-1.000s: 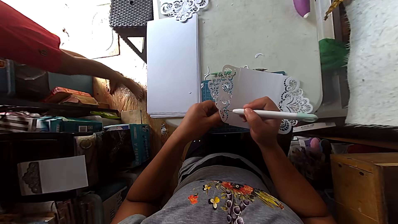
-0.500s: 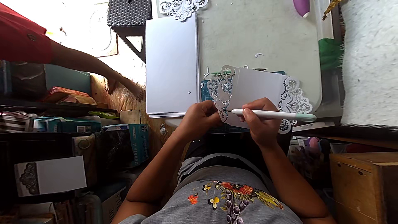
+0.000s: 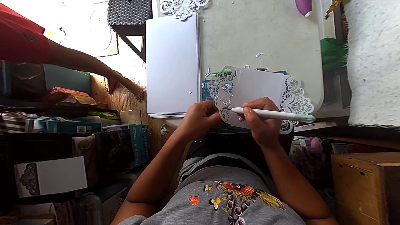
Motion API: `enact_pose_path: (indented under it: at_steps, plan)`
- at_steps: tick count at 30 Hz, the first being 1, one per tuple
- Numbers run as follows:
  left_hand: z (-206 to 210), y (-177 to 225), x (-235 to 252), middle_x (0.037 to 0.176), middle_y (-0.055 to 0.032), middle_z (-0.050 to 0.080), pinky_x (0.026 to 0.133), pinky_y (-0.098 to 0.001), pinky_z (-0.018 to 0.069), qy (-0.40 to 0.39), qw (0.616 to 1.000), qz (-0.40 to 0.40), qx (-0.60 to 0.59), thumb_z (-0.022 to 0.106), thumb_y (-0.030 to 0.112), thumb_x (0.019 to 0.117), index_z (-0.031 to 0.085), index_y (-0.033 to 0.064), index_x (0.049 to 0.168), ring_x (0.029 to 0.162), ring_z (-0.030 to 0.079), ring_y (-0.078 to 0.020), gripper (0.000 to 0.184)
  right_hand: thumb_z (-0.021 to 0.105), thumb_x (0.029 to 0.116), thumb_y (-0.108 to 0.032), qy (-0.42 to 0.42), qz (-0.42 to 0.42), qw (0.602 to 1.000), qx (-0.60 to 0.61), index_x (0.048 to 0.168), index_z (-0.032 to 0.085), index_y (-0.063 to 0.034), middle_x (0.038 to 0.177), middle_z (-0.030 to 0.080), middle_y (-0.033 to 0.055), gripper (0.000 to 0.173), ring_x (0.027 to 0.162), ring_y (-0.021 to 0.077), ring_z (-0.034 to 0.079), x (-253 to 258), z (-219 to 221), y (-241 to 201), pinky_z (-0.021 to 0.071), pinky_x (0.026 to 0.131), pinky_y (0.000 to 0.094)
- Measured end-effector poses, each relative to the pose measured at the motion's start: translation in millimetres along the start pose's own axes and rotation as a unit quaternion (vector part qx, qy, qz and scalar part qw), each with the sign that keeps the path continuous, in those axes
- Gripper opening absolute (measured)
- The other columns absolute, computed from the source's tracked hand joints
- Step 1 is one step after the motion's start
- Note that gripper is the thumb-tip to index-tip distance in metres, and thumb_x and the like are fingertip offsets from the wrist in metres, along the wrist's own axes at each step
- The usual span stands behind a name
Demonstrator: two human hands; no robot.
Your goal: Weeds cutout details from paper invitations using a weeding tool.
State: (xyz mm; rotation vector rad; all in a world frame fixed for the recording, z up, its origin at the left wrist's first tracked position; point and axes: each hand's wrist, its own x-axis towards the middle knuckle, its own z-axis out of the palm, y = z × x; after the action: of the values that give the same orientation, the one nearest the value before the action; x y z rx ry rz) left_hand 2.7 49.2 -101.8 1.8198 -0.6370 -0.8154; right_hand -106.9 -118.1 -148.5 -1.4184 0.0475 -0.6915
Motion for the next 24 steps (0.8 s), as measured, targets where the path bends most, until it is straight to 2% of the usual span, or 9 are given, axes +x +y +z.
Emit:
enact_pose_path:
  at_steps: [8,12,24]
  plan:
    - [-1.1,0.1,-0.3,0.080,0.0008,0.072,0.063,-0.0179,0.0587,-0.009,1.000,-0.008,-0.012,0.063,0.006,0.1002,0.065,0.0036,0.101,0.066,0.069,-0.0021,0.003,0.059,0.0941,-0.001,0.013,-0.005,1.000,0.008,0.101,0.064,-0.0069,0.090,0.068,-0.0017,0.010,0.072,0.0025,0.065,-0.1,0.1,1.1,0.0576,0.064,0.0189]
    - [-3.1,-1.9,-1.5,0.084,0.0010,0.073,0.066,-0.0191,0.0601,-0.019,0.998,-0.008,-0.057,0.062,0.004,0.1002,0.066,0.0037,0.104,0.070,0.070,-0.0030,0.006,0.059,0.0936,-0.001,0.008,-0.008,1.000,0.015,0.101,0.064,-0.0068,0.090,0.068,-0.0015,0.011,0.071,0.0029,0.065,0.0,0.3,1.6,0.0578,0.064,0.0195]
    - [-5.2,-5.0,-1.8,0.084,0.0021,0.074,0.068,-0.0193,0.0605,-0.018,0.995,-0.021,-0.097,0.061,0.003,0.1000,0.067,0.0044,0.105,0.071,0.070,-0.0031,0.007,0.059,0.0941,-0.002,-0.002,-0.012,1.000,0.025,0.102,0.064,-0.0069,0.091,0.068,-0.0014,0.011,0.073,0.0032,0.066,-0.2,-0.6,2.9,0.0585,0.066,0.0199]
